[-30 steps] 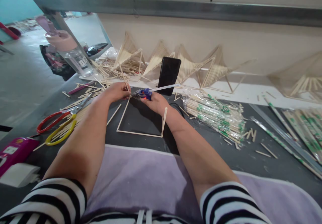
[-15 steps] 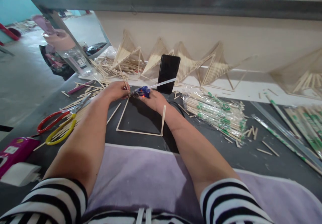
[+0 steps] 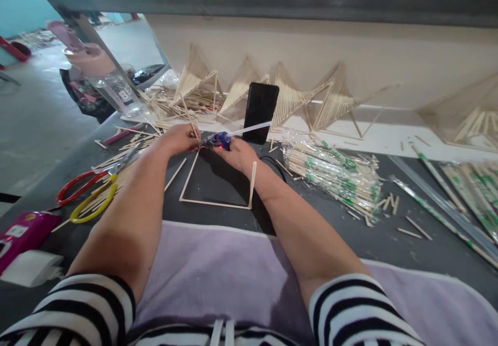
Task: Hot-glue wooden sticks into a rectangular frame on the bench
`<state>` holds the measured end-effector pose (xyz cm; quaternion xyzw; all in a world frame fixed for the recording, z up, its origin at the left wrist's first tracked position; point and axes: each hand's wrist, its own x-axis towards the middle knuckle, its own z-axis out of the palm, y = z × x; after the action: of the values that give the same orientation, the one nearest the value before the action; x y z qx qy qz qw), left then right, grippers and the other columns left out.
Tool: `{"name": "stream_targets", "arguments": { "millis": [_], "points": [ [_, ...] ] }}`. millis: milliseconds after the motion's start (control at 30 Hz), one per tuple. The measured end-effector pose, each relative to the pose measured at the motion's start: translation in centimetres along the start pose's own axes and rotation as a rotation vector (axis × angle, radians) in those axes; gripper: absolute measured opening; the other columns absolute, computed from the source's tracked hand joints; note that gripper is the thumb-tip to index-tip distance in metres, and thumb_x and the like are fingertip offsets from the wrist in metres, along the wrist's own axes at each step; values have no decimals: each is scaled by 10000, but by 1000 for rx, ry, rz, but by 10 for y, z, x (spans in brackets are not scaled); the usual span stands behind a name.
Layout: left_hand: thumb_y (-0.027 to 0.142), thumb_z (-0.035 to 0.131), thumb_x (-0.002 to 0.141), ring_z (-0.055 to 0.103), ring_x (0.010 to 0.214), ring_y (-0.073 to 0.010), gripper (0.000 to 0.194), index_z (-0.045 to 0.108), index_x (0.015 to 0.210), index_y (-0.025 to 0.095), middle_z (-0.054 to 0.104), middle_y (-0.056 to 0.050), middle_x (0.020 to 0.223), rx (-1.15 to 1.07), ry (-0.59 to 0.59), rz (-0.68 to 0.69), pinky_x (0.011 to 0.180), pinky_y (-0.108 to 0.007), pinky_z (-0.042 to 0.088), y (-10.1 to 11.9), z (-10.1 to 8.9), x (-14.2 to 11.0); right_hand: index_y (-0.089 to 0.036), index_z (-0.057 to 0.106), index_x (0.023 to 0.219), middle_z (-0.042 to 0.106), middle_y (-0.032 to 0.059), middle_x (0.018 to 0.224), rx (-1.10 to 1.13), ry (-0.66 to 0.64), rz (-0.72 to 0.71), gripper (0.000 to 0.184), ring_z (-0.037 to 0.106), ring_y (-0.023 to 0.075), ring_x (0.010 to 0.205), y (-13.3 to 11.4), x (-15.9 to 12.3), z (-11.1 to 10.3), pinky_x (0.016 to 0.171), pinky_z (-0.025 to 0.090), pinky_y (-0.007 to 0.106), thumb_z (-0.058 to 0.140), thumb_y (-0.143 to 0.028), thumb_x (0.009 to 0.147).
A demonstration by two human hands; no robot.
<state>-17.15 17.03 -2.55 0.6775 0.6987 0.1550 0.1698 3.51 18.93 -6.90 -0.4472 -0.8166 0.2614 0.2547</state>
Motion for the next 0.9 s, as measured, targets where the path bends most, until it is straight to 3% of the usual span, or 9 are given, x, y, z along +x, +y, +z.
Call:
{"name": "stream_targets", "arguments": {
  "millis": [267, 633, 900],
  "points": [
    [216, 563, 710, 596, 556, -144, 166, 645, 847, 168, 642, -14, 597, -58, -53, -24, 580, -233, 426, 1, 0, 0, -185, 676, 919, 654, 72, 758, -52, -36, 2, 395, 634, 249, 730, -1, 0, -4, 649, 481, 362, 593, -539, 766],
    [208, 609, 675, 608, 771, -185, 105, 668, 754, 175, 663, -35, 695, 40, 50, 75, 666, -226, 439, 7, -4, -7, -178, 602, 967, 672, 68, 841, -296, -18, -261, 326, 609, 213, 722, -18, -18, -16, 615, 399, 282, 512, -466, 843],
    [198, 592, 689, 587, 711, -160, 141, 668, 802, 163, 628, -9, 664, 14, 11, 72, 662, -226, 437, 5, -3, -5, -187, 570, 962, 665, 61, 851, -415, -34, -315, 320, 595, 198, 720, -20, -22, -17, 595, 347, 273, 471, -479, 873]
  ]
}}
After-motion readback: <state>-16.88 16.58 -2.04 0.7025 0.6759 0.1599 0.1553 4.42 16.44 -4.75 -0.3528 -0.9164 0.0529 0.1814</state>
